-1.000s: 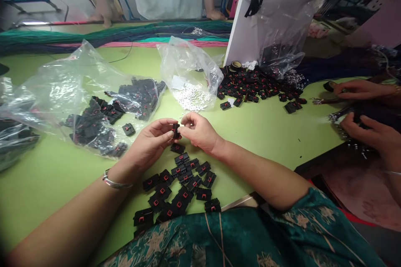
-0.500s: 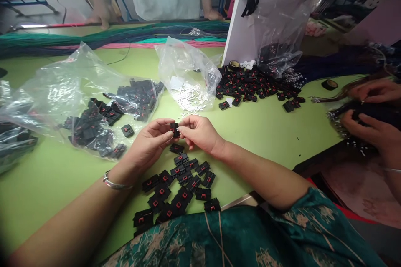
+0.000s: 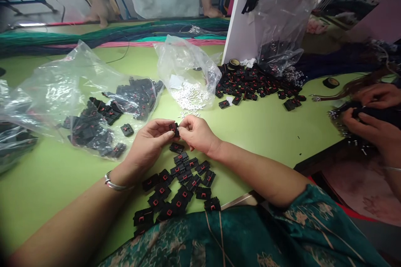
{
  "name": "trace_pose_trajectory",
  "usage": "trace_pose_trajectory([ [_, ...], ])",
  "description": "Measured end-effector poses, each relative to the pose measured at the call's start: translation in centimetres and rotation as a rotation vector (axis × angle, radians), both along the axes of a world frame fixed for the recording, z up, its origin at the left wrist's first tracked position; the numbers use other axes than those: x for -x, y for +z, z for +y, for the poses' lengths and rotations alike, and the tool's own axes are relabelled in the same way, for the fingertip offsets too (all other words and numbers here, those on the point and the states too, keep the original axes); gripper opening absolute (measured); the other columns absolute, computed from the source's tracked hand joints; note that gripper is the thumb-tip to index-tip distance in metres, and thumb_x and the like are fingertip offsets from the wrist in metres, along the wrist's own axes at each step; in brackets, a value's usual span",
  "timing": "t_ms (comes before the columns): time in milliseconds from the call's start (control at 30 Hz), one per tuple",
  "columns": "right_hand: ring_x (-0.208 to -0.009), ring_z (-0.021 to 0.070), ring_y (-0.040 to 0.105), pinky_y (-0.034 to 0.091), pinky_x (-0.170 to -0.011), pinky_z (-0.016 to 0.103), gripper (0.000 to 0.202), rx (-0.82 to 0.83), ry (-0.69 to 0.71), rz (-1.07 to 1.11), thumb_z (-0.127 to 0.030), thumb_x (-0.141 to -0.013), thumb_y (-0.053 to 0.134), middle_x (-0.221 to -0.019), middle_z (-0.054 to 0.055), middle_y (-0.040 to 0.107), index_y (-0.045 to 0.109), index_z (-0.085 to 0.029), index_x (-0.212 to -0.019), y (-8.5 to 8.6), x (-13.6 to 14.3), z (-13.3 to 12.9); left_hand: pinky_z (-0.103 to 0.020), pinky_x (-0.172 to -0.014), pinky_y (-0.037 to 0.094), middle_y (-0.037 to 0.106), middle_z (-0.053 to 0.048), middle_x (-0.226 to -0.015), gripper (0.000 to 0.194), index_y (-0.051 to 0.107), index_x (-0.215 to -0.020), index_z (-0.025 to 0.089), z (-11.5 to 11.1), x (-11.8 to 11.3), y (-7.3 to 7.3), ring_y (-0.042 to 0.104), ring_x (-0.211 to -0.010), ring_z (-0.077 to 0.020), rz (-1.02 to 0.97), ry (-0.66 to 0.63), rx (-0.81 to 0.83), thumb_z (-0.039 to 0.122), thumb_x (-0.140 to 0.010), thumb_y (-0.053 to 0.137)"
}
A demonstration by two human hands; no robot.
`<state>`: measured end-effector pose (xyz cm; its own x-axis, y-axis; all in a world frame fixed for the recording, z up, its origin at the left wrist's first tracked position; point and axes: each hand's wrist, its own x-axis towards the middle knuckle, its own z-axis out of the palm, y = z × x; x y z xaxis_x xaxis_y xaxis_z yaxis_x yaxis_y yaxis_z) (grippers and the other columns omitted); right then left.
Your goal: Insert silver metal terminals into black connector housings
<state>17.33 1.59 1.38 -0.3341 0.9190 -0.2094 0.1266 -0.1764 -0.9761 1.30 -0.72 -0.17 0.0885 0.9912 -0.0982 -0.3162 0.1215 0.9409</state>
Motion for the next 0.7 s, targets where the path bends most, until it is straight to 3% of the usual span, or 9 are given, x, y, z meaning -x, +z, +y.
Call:
trace_pose_trajectory([
  [200,-0.032,0.0046,0.04,0.033,-0.026,0.015,0.013,-0.081,0.007,-0.149,-0.016,-0.076,0.059,-0.05,-0.011,0.045,0.047,-0.02,-0.073,-0.08,0.22,0.04,-0.027,-0.073,0.058,0.073,-0.003,-0.084,0.026,0.072,-0.089,0.016,0.01,-0.07,0.28,0.067,-0.074,-0.0136,0.096,0.026,-0.009,0.02,-0.066,0.084],
  [467,-0.034,0.0051,0.048,0.045,-0.033,0.017,0.015,0.08,0.05,0.181,-0.03,-0.082,0.06,-0.057,-0.006,0.061,0.053,-0.017,-0.08,0.27,-0.45,0.17,-0.029,-0.071,0.058,0.073,-0.003,-0.083,0.032,0.07,-0.093,0.018,0.29,0.17,0.21,0.069,-0.069,-0.0141,-0.075,-0.045,0.062,0.021,-0.065,0.085],
  [700,-0.032,0.0058,0.048,0.045,-0.031,0.017,0.008,0.059,0.054,0.099,-0.021,-0.079,0.059,-0.054,-0.007,0.061,0.051,-0.017,-0.078,0.27,-0.58,0.18,-0.029,-0.074,0.058,0.073,-0.004,-0.084,0.028,0.071,-0.092,0.018,0.25,0.33,0.13,0.068,-0.077,-0.016,0.036,-0.056,-0.037,0.023,-0.068,0.084],
])
